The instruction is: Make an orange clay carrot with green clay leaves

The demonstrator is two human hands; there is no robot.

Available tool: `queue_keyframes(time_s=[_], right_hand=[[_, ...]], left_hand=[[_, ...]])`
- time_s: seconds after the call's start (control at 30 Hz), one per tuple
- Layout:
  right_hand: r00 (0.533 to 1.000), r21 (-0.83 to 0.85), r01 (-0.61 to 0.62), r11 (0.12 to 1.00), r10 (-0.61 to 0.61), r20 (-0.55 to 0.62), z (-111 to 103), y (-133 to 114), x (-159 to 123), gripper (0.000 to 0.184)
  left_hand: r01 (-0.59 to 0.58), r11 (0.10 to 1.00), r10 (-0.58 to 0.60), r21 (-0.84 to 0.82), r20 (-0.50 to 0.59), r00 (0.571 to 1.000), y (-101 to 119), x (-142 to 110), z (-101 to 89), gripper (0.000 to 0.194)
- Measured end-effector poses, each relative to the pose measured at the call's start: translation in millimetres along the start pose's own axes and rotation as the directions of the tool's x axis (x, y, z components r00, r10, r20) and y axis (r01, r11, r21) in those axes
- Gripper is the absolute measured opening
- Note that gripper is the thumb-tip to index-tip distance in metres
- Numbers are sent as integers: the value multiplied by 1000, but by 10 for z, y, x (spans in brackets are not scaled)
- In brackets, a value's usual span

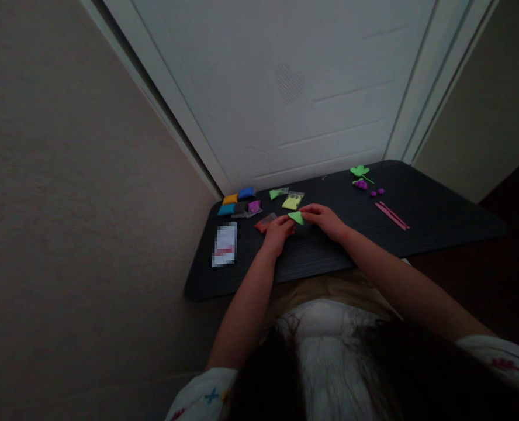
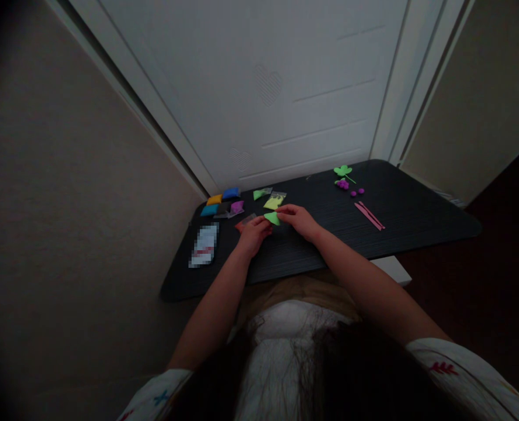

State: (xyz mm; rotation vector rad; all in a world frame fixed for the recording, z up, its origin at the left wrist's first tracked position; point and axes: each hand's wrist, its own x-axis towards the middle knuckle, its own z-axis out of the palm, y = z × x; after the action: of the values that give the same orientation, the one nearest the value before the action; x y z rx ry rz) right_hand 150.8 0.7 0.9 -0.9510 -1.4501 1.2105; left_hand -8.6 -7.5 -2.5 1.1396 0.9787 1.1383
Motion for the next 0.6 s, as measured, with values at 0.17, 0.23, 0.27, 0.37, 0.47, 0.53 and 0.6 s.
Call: queue_keyframes(time_s=[0.17, 0.23, 0.27, 0.37, 0.47, 0.53, 0.6], right_hand=[[1000, 8, 2, 1000, -2, -10, 6, 5, -4, 30], [1000, 32, -10, 999, 11, -24, 12, 8, -4, 31], [999, 40, -15, 999, 16, -34, 14, 9, -4, 32], [999, 43, -22, 999, 24, -45, 15, 12, -1, 30], [999, 33, -19, 999, 20, -33, 12, 14, 2, 29], [999, 23, -12, 1000, 13, -32, 9, 17, 4, 28], [999, 9, -9, 1000, 9, -33, 7, 21, 7, 28]], left_hand=[[-12, 1000, 12, 0, 5, 1000, -32, 18, -15, 29], [-24, 1000, 24, 2, 6, 1000, -44, 26, -24, 29], [-27, 1000, 27, 6, 7, 1000, -48, 29, -28, 29], [-28, 999, 28, 19, 16, 999, -50, 33, -34, 29], [-23, 999, 23, 23, 16, 1000, -44, 29, -29, 30], [-17, 1000, 16, 25, 13, 1000, -36, 24, -22, 31], [-10, 1000, 10, 27, 7, 1000, -29, 18, -16, 32]])
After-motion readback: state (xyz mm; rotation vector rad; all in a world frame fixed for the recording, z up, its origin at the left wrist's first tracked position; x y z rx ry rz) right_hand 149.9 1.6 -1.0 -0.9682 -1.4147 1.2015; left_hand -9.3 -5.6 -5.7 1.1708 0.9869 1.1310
